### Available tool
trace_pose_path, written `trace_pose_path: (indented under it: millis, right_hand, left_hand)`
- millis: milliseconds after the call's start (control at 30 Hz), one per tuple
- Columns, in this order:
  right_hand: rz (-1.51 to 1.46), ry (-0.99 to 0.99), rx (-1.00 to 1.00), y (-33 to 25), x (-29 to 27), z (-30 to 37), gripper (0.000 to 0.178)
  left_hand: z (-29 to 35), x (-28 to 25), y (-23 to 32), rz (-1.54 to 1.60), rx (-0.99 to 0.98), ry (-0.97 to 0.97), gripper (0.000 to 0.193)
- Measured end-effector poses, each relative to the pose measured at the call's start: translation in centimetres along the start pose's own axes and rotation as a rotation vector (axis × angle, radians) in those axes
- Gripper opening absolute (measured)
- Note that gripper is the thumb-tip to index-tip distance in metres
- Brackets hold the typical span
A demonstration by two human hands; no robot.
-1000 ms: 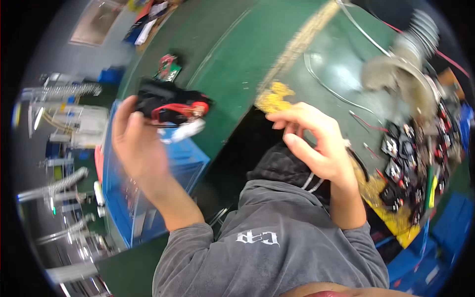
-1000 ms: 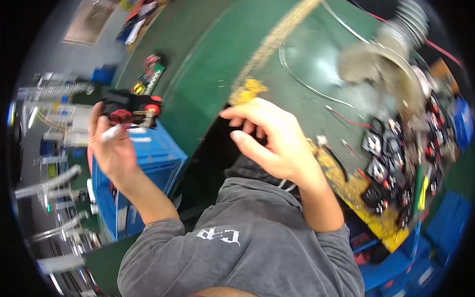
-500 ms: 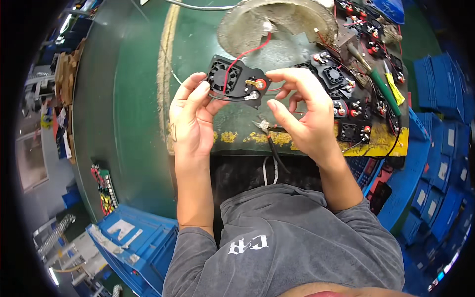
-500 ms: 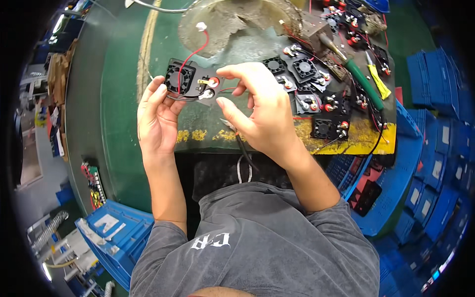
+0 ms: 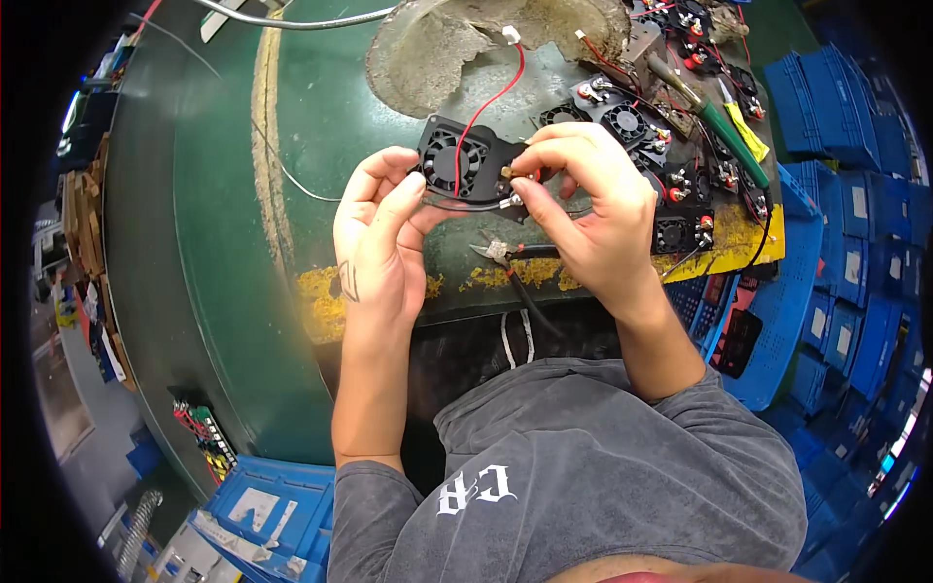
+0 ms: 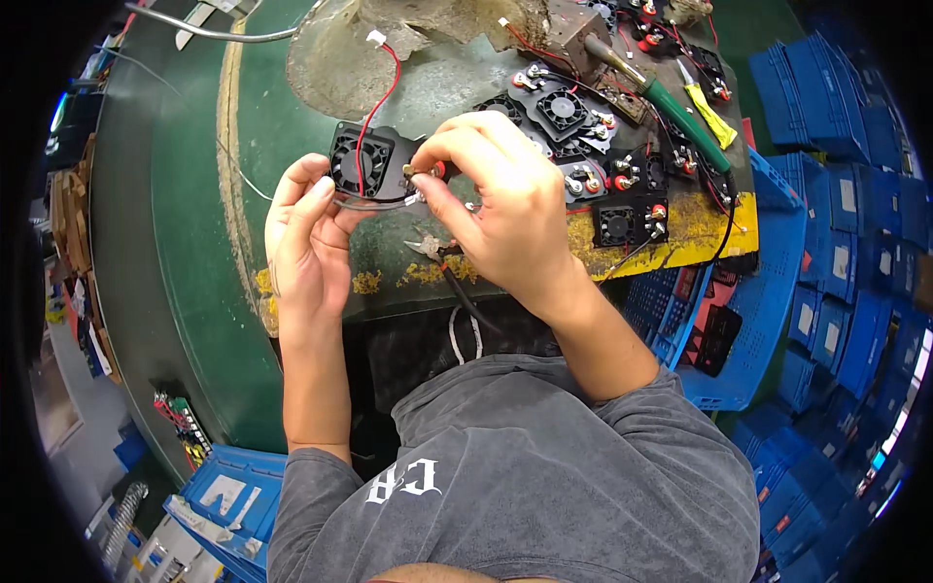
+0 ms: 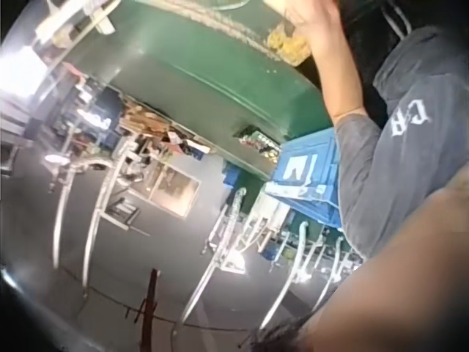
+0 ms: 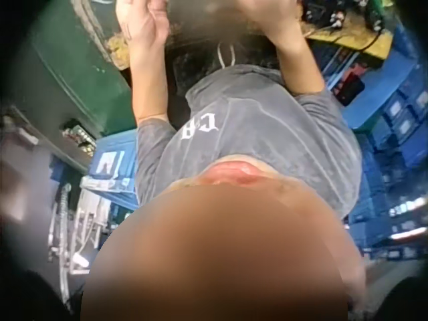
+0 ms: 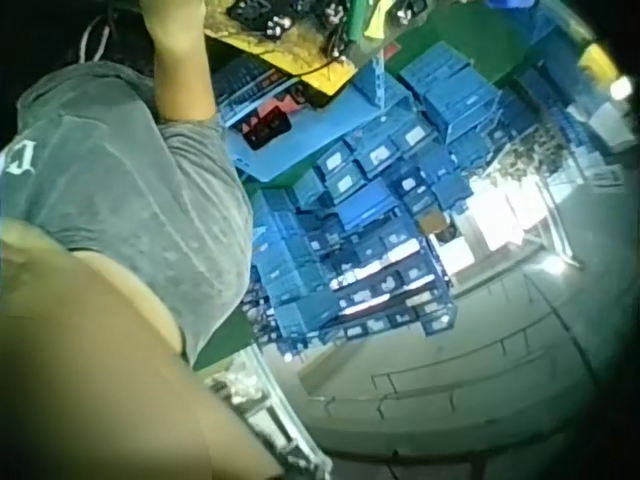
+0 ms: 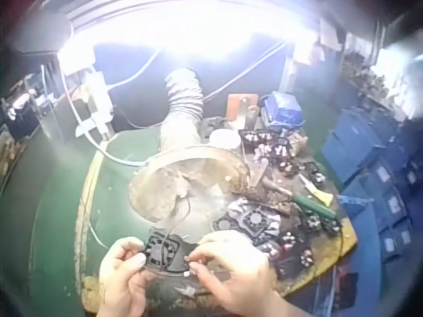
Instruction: Assembling electronic components including circuit boards and cooling fans at a workstation.
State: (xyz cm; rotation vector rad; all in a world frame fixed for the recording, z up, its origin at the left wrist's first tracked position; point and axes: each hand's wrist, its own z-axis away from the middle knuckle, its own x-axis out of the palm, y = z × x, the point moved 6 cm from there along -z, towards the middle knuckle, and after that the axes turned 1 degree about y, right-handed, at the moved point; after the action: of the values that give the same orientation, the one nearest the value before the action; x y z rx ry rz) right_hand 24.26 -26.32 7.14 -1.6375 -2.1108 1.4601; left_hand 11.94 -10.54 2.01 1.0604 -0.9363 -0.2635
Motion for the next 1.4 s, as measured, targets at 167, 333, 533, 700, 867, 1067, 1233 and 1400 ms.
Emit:
trace_pose_path:
  millis: [167, 333, 533, 700, 867, 1067, 1233, 1400]
  right_hand:
    - [-0.302, -0.057, 0.267, 1.1, 0.5, 1.5, 0.013]
    - [-0.574, -0.13, 0.587, 2.4, 2.3, 3.0, 0.015]
    - [-0.223, -0.201, 0.5, -1.1, 1.2, 3.9, 0.045]
    - [0.625, -0.628, 0.16, -4.2, 0.8, 7.7, 0.099]
    - [0.852, -0.739, 0.187, -3.1, 1.9, 9.7, 0.115]
    - [0.862, -0.743, 0.212, -2.2, 2.3, 9.2, 0.098]
    - [0.678, -0.675, 0.379, -1.7, 1.6, 9.4, 0.08]
    - [0.716, -0.62, 0.209, -3.8, 0.3, 6.2, 0.069]
  left_hand:
    - [0.6, 1.4, -0.1, 0.048, -0.066, -0.284, 0.081]
    - [0.0, 0.3, -1.9, -0.024, -0.193, -0.371, 0.089]
    - [-0.8, -2.3, -2.0, 0.155, -0.187, -0.492, 0.087]
    - [-1.5, -4.2, -0.6, 0.112, -0.087, -0.45, 0.081]
    - [-1.9, -4.9, -0.3, 0.121, -0.065, -0.486, 0.07]
    - [-1.8, -5.9, 0.2, -0.113, -0.136, -0.377, 0.06]
    - [-2.3, -6.1, -0.5, -0.081, -0.146, -0.241, 0.045]
    - [-2.2, -6.7, -0.1, -0.361, -0.014, -0.203, 0.037]
